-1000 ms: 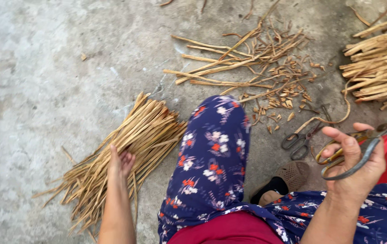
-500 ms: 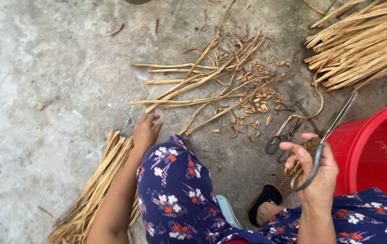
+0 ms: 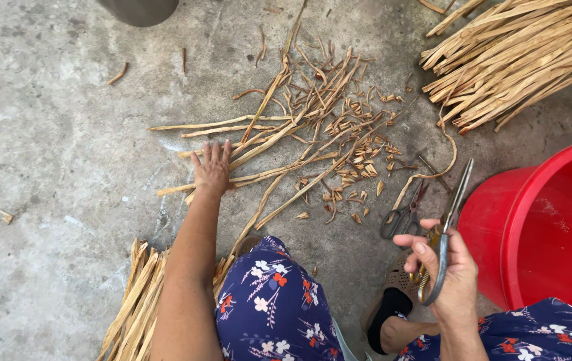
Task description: The person sits on a concrete floor and uses shears to trim and split dried plant strips. They repeatedly pick up strips, cut them, and place the trimmed pieces into a pile.
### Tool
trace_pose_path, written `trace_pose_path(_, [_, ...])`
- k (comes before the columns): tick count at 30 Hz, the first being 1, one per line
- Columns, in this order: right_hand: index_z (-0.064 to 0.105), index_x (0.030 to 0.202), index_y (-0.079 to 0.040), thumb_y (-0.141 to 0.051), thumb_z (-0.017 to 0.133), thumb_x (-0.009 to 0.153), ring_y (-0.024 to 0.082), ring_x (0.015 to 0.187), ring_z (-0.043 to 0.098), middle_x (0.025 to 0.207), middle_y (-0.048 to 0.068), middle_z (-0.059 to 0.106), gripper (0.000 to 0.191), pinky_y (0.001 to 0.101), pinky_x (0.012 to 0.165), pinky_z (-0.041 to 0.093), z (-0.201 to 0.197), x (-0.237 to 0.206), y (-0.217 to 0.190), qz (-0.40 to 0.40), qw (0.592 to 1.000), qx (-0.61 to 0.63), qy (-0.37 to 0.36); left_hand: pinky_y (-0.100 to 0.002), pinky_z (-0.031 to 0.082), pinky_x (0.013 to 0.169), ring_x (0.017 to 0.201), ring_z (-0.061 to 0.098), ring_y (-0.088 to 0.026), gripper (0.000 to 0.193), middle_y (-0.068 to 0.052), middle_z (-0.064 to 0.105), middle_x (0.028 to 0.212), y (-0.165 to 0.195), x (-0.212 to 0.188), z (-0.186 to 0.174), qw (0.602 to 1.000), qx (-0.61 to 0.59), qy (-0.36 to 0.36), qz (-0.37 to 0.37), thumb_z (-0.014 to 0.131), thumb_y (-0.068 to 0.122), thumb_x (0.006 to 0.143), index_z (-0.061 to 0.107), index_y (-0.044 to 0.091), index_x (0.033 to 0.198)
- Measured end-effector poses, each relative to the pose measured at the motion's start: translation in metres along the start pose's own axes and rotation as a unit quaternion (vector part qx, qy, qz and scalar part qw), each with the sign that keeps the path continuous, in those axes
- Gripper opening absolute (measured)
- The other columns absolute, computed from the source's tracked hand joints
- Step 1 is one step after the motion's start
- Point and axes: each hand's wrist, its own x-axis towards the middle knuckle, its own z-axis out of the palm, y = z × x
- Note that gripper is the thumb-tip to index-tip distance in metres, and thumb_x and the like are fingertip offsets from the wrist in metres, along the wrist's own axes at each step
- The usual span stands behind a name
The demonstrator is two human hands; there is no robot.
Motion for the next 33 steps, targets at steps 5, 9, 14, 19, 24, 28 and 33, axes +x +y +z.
trace_pose_path(5, [0.056, 0.132, -0.002, -0.005, 0.064, 0.096, 0.013, 0.066, 0.063, 0.105, 0.024, 0.074, 0.037, 0.0244, 0.061, 0.053, 0.007, 0.000, -0.003, 0.007, 1.000, 0.002, -0.010, -0.050, 0.050, 0.104, 0.120, 0.060, -0.028, 0.046, -0.014, 0.058, 0.128, 0.007, -0.004, 0.025, 0.998, 0.023, 0.032, 0.046, 0.061, 0.026, 0.107, 0.043, 0.013, 0.147])
trace_pose_path(9, [0.057, 0.131, -0.001, -0.006, 0.064, 0.096, 0.012, 0.066, 0.063, 0.106, 0.023, 0.074, 0.036, 0.0249, 0.063, 0.055, 0.012, -0.005, -0.007, -0.011, 1.000, 0.003, -0.025, -0.043, 0.056, 0.091, 0.109, 0.064, -0.028, 0.021, -0.015, 0.059, 0.119, 0.020, -0.036, 0.047, 0.999, -0.018, 0.002, 0.043, 0.047, 0.016, 0.110, 0.049, 0.008, 0.130])
trace_pose_path(14, [0.056, 0.130, -0.003, -0.006, 0.065, 0.096, 0.012, 0.066, 0.063, 0.105, 0.022, 0.074, 0.036, 0.0238, 0.062, 0.054, 0.006, -0.018, -0.014, -0.028, 0.999, 0.011, -0.032, -0.041, 0.059, 0.082, 0.094, 0.072, -0.030, 0.035, -0.016, 0.070, 0.107, 0.030, -0.067, 0.032, 0.974, -0.217, 0.032, 0.050, 0.057, 0.017, 0.098, 0.052, 0.014, 0.133])
trace_pose_path(19, [0.057, 0.129, -0.004, -0.006, 0.065, 0.096, 0.011, 0.065, 0.062, 0.104, 0.020, 0.075, 0.034, 0.0228, 0.060, 0.052, 0.000, -0.033, -0.020, -0.045, 0.997, 0.028, -0.050, -0.041, 0.060, 0.079, 0.084, 0.077, -0.028, 0.052, -0.015, 0.074, 0.106, 0.006, -0.113, -0.025, 0.961, -0.247, -0.060, 0.110, 0.070, 0.023, 0.088, 0.053, 0.017, 0.137])
trace_pose_path(24, [0.058, 0.128, -0.006, -0.007, 0.067, 0.095, 0.010, 0.063, 0.062, 0.103, 0.020, 0.075, 0.034, 0.0208, 0.057, 0.051, -0.005, -0.050, -0.028, -0.071, 0.994, 0.050, -0.066, -0.045, 0.063, 0.078, 0.093, 0.076, -0.028, 0.031, -0.014, 0.076, 0.108, -0.013, -0.155, -0.095, 0.980, -0.147, -0.089, 0.105, 0.068, 0.016, 0.091, 0.067, 0.008, 0.121])
trace_pose_path(28, [0.055, 0.132, -0.008, -0.003, 0.072, 0.090, 0.005, 0.062, 0.057, 0.116, 0.019, 0.074, 0.045, 0.0175, 0.052, 0.045, -0.004, -0.060, -0.033, -0.117, 0.989, 0.061, -0.064, -0.042, 0.058, 0.078, 0.101, 0.072, -0.026, 0.019, -0.010, 0.074, 0.111, 0.003, -0.201, -0.143, 0.985, 0.095, 0.100, 0.099, 0.065, 0.015, 0.093, 0.075, 0.012, 0.110])
trace_pose_path(33, [0.049, 0.135, -0.008, 0.004, 0.080, 0.082, 0.000, 0.068, 0.051, 0.144, 0.016, 0.066, 0.063, 0.0151, 0.062, 0.046, 0.013, -0.067, -0.031, -0.228, 0.963, 0.066, -0.125, -0.041, 0.052, 0.078, 0.089, 0.070, -0.019, 0.022, 0.000, 0.073, 0.095, 0.099, -0.296, -0.194, 0.947, 0.276, 0.091, 0.136, 0.068, 0.032, 0.094, 0.073, 0.013, 0.106])
